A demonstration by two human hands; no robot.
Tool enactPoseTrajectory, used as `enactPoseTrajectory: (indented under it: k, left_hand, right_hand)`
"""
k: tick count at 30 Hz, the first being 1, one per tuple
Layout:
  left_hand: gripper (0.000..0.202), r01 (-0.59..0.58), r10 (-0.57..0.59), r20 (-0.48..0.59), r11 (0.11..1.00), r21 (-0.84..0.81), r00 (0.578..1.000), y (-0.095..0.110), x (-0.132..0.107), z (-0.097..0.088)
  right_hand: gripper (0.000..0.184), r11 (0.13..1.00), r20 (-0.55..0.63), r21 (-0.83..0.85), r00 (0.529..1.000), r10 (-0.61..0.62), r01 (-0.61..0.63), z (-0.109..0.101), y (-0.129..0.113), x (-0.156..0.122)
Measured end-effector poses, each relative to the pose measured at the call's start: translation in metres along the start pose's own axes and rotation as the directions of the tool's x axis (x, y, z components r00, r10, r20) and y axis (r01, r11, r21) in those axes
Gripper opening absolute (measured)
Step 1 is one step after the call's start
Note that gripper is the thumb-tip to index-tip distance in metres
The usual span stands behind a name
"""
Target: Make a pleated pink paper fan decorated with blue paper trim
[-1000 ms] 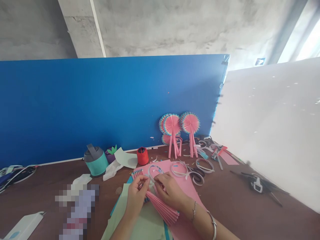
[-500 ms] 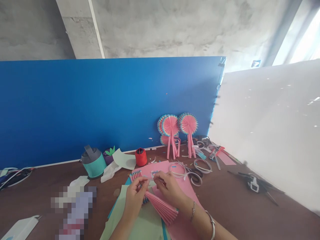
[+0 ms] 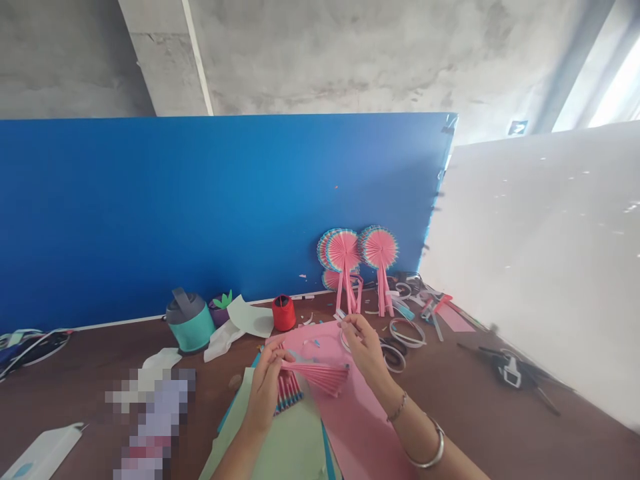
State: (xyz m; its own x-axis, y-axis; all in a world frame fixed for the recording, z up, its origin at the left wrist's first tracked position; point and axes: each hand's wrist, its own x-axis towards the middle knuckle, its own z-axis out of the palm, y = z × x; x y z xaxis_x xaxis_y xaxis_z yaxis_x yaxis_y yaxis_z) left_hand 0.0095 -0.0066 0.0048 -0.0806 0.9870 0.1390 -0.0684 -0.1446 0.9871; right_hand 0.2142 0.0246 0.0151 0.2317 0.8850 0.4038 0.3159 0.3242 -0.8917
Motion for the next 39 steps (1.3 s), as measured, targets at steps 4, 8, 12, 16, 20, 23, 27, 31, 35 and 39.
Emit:
enactPoseTrajectory:
  k: [4,8,12,16,20,23,27,31,35,39]
  left_hand:
    - [0.041,-0.056,0.050,0.084,0.996,0.073,0.995,-0.006,0.002,0.000]
    - [0.041,-0.084,0.071,0.111,0.990,0.111,0.991,-0.013,0.003,0.000]
    - [0.042,-0.118,0.094,0.158,0.981,0.153,0.983,-0.019,0.004,-0.001]
    - [0.041,-0.129,0.096,0.195,0.977,0.168,0.976,-0.021,0.004,-0.002]
    - [0.039,-0.164,0.126,0.176,0.962,0.220,0.976,-0.019,0.002,-0.001]
    - [0.041,-0.203,0.171,0.144,0.948,0.243,0.975,-0.019,0.001,0.000]
    - [0.048,-0.182,0.172,0.113,0.980,0.082,0.978,-0.024,0.001,0.004]
    - [0.049,-0.115,0.118,0.077,0.992,-0.047,0.990,-0.030,0.004,0.005]
    - [0.051,-0.097,0.100,0.045,0.994,-0.056,0.994,-0.033,0.009,0.001]
    - [0.050,-0.143,0.143,0.019,0.990,0.003,0.989,-0.034,0.010,-0.001]
  right_hand:
    - [0.019,0.991,0.042,-0.084,0.994,-0.097,0.100,0.002,-0.011,-0.008]
    - [0.014,0.951,0.141,-0.194,0.966,-0.216,0.241,0.009,-0.019,-0.019]
    - [0.013,0.926,0.268,-0.227,0.933,-0.239,0.302,0.016,-0.018,-0.025]
    - [0.013,0.926,0.345,-0.266,0.923,-0.168,0.268,0.020,-0.015,-0.026]
    - [0.014,0.925,0.396,-0.277,0.908,-0.136,0.260,0.021,-0.014,-0.026]
    - [0.014,0.921,0.412,-0.292,0.903,-0.122,0.258,0.021,-0.014,-0.026]
    - [0.012,0.918,0.424,-0.300,0.898,-0.115,0.259,0.021,-0.016,-0.027]
    - [0.014,0.919,0.422,-0.298,0.899,-0.115,0.257,0.021,-0.015,-0.027]
    - [0.014,0.927,0.413,-0.287,0.904,-0.109,0.243,0.021,-0.012,-0.027]
    - [0.013,0.935,0.406,-0.269,0.908,-0.106,0.229,0.020,-0.013,-0.026]
